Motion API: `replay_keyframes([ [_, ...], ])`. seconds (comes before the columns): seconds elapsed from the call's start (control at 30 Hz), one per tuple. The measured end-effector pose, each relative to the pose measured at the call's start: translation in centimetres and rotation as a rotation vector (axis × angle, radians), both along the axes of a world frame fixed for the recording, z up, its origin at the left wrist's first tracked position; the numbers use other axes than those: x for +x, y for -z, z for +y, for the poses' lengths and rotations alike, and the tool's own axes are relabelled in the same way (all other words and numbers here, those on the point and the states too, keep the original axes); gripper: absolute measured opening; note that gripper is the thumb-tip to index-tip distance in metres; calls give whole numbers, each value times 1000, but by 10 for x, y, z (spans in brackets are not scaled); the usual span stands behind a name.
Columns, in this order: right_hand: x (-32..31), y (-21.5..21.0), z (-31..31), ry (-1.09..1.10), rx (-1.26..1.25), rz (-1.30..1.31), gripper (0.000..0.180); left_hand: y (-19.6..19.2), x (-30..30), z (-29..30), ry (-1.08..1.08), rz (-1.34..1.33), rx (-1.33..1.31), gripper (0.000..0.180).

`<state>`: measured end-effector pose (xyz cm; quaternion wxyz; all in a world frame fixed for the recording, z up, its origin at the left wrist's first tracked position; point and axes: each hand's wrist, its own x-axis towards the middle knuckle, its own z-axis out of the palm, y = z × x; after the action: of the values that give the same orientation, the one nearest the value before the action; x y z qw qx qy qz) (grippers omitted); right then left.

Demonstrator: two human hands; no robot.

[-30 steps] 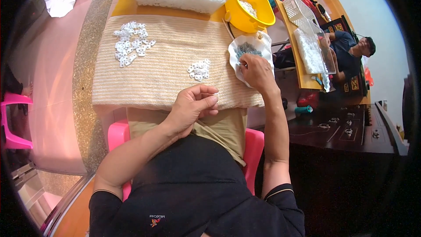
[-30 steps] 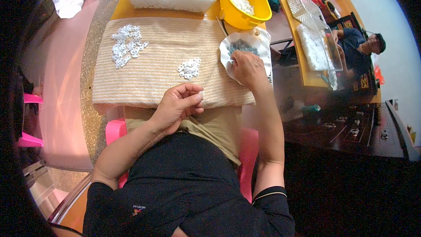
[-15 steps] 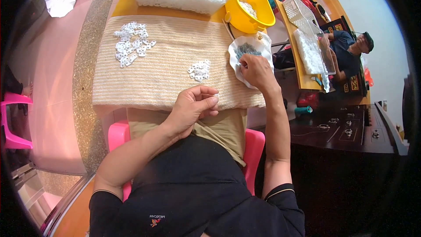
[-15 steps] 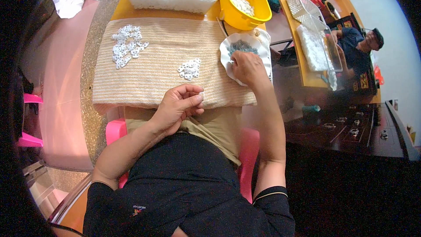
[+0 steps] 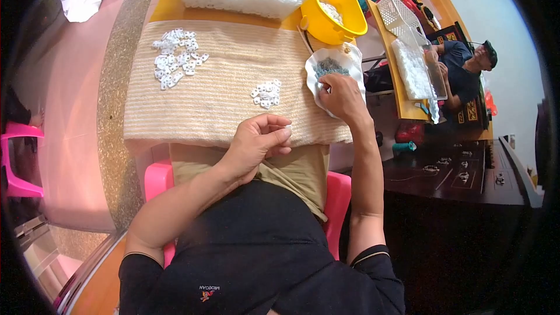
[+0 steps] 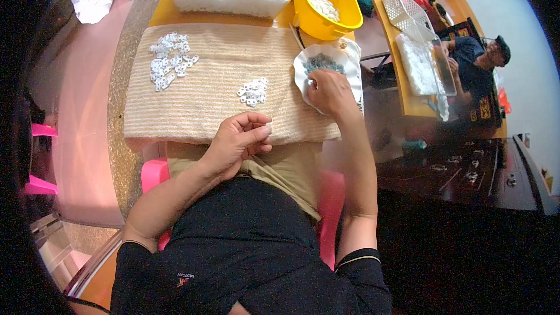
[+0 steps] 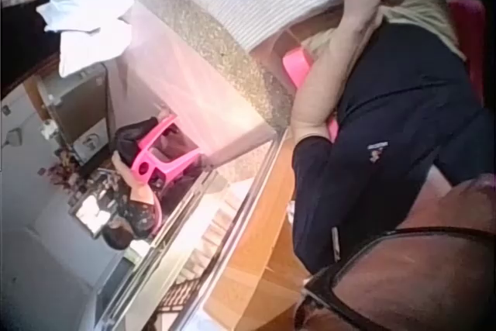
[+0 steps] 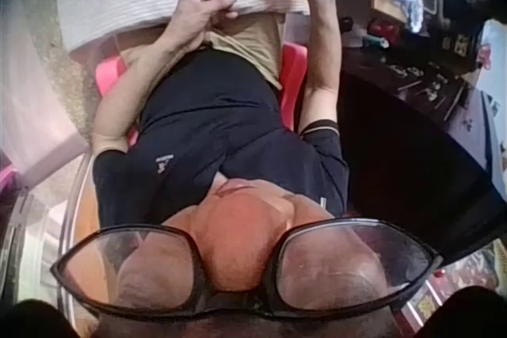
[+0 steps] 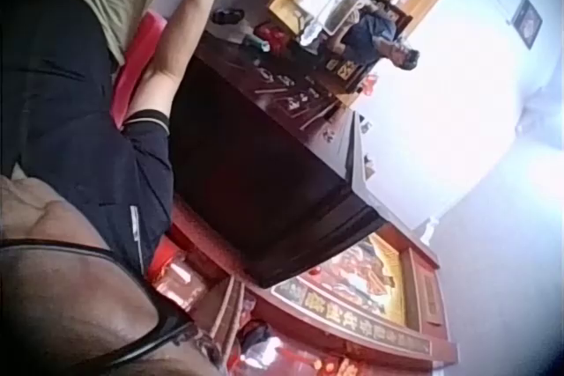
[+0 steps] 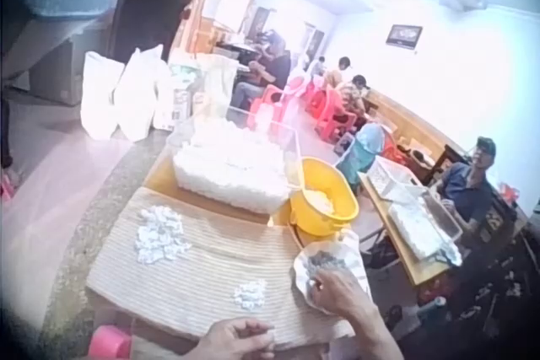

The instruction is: Manual assembly of small white plastic components by fitting them together.

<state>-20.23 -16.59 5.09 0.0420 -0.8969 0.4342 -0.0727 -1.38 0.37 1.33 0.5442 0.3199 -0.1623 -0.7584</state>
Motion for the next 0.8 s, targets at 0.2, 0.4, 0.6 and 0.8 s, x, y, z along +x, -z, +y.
replay_keyframes([
  [0.2,-9,8,2,-40,-31,-93,13,2,-1,-1,-5,-9,3,18],
  [0.4,-17,11,4,-46,-15,-219,11,1,-2,0,-15,-10,-1,19],
  [0.6,-20,10,14,29,118,-398,10,6,-4,1,-4,-50,-45,18],
  [0.8,-3,-7,62,17,727,-850,4,2,-6,2,-18,-43,-72,17],
])
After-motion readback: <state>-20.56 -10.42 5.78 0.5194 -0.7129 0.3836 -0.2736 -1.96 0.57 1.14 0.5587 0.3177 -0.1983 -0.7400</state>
